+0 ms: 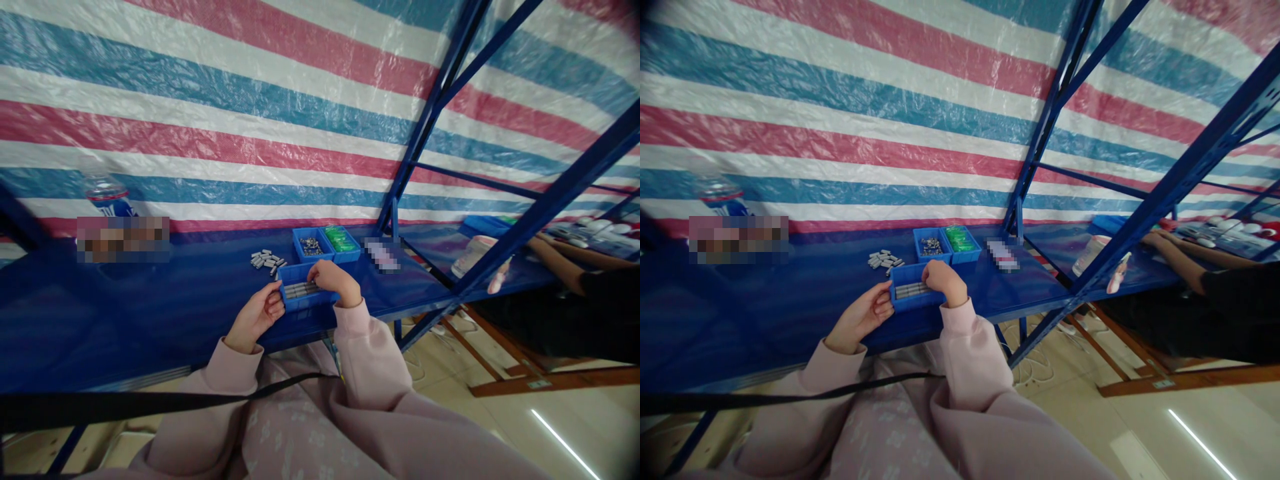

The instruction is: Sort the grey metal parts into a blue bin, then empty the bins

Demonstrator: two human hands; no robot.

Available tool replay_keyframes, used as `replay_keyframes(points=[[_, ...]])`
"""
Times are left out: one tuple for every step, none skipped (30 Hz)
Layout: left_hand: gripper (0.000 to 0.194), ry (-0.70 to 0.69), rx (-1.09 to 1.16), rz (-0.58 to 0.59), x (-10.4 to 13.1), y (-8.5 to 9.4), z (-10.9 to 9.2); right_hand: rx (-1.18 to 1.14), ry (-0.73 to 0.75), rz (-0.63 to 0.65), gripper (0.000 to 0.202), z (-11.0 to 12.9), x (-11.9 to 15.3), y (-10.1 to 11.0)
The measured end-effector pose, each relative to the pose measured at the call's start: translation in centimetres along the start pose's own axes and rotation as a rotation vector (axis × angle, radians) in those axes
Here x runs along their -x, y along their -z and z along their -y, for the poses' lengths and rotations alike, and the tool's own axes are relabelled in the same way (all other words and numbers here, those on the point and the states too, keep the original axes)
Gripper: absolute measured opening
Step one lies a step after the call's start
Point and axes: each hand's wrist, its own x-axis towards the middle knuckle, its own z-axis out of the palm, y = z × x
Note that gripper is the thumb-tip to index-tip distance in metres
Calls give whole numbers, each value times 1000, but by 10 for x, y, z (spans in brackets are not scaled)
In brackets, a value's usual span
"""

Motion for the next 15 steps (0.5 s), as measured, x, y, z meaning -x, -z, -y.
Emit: replay_keyframes(points=[[39,5,3,3,0,0,0,4,0,1,35,0,0,0],[39,8,6,6,0,1,-1,9,-1,2,35,0,1,-1],[39,11,8,9,0,1,-1,13,-4,1,35,0,1,-1],[39,12,10,10,0,1,-1,18,-10,-2,36,0,0,-1],[39,12,10,11,0,1,-2,23,-18,-7,35,1,0,-1],[39,12,8,11,0,1,-1,27,-26,-14,35,2,-1,0],[39,8,3,9,0,1,-1,30,-33,-24,35,3,-1,1],[39,-3,-4,5,1,0,0,33,-36,-35,35,6,-2,3],[40,-23,-15,-1,1,0,1,34,-36,-45,34,9,-3,5],[41,-50,-30,-5,1,-1,2,34,-31,-54,33,14,-3,7],[41,-83,-48,-7,2,-1,3,34,-25,-64,31,19,-4,10],[42,-114,-68,-6,2,-2,5,33,-15,-76,30,26,-5,12],[42,-139,-88,-3,2,-2,6,32,-5,-93,29,33,-6,13],[43,-156,-106,2,1,-1,8,35,6,-121,28,40,-8,14],[43,-165,-118,9,1,-1,9,40,22,-153,27,48,-10,14]])
